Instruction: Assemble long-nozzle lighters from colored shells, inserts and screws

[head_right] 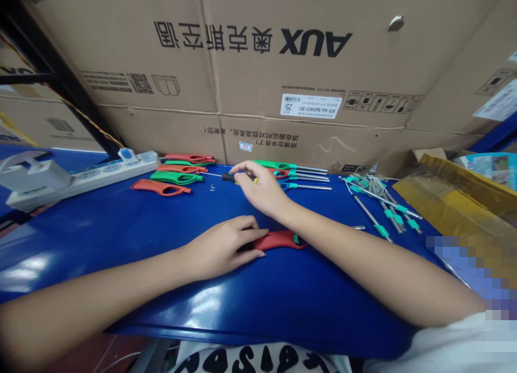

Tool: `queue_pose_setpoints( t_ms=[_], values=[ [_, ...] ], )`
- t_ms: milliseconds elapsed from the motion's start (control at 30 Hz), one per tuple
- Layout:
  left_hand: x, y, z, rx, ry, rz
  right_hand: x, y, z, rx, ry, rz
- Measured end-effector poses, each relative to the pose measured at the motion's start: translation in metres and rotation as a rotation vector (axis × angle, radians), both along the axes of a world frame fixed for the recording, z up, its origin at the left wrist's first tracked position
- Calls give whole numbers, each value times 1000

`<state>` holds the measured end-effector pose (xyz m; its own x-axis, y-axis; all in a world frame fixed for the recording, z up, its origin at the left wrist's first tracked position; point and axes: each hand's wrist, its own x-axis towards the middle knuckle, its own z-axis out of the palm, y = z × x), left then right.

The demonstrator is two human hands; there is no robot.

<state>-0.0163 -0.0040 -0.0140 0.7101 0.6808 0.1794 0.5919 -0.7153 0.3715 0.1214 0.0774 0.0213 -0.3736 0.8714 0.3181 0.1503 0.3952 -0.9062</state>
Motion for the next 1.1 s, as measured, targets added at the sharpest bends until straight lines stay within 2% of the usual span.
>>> queue_pose_setpoints(
  t_ms=[100,200,300,433,733,1100],
  values=[
    [1,5,-5,17,-61,-21,25,-17,15,-179,207,-28],
    [2,9,-11,20,-135,-17,54,-33,22,-281,445,-115],
    [3,10,-15,6,-171,-1,79,-42,18,-387,572,-197],
    [3,10,-14,-45,-240,39,99,-45,6,-452,585,-261],
    [6,5,-5,-285,-650,209,98,-49,-2,-538,538,-223],
    [7,2,-1,-266,-694,228,99,-51,-3,-480,492,-218]
  ],
)
